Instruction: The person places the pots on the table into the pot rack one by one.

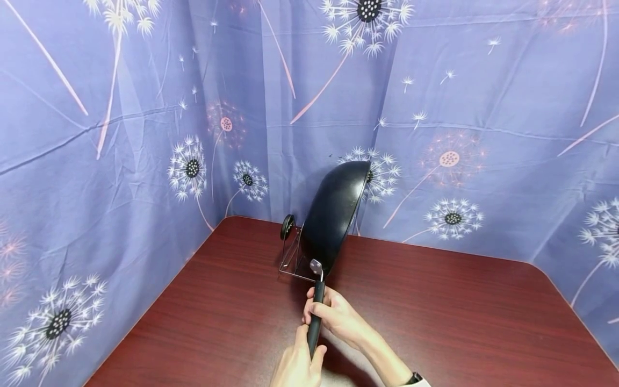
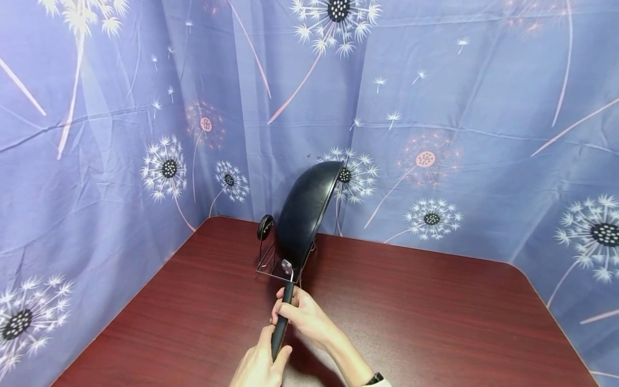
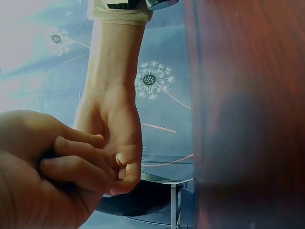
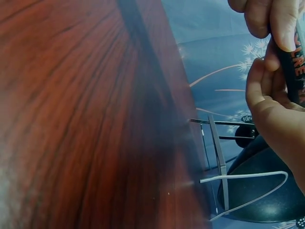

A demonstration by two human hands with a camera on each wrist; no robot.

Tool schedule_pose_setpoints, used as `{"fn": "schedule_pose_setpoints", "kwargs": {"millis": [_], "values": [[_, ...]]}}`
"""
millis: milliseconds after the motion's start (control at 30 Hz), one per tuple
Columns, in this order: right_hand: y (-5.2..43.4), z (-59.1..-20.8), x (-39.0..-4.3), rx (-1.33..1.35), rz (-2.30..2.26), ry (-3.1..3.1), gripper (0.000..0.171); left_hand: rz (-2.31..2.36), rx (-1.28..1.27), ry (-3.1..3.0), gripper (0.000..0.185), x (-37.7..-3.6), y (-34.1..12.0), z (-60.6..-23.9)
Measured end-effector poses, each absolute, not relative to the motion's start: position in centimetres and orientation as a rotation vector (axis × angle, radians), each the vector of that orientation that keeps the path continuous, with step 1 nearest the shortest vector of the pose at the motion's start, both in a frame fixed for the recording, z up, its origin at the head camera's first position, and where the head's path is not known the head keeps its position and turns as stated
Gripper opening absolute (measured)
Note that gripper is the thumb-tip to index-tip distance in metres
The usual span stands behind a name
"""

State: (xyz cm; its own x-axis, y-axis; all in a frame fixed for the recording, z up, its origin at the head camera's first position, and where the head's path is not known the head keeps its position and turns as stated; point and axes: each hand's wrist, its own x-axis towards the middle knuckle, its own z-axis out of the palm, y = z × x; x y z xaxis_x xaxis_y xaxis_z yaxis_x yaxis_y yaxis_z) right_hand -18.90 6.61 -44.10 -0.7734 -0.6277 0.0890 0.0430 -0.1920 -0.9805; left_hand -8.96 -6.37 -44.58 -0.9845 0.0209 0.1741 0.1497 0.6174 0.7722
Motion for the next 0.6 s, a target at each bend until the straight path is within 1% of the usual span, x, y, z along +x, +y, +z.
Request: {"fn": "schedule_pose_setpoints", "kwargs": {"millis": [167,300,467,600], "values": [[6.8,-43.9,-18.6,-0.64,-1.966,1.668,0.029,-1.355,-0.169,-2.725,0.04,-9.1,-6.4,-44.9],[7.0,-43.8,-18.4,-0.604,-1.912,1.739,0.029,-1.353,-0.191,-2.744,0.039,-9.1,-6.4,-45.3],[7.2,-43.9,-18.3,-0.583,-1.881,1.782,0.029,-1.31,-0.285,-2.731,0.04,-9.1,-6.7,-45.8],[7.4,-43.9,-18.2,-0.577,-1.86,1.806,0.033,-1.295,-0.359,-2.741,0.044,-9.2,-7.1,-46.2]]}}
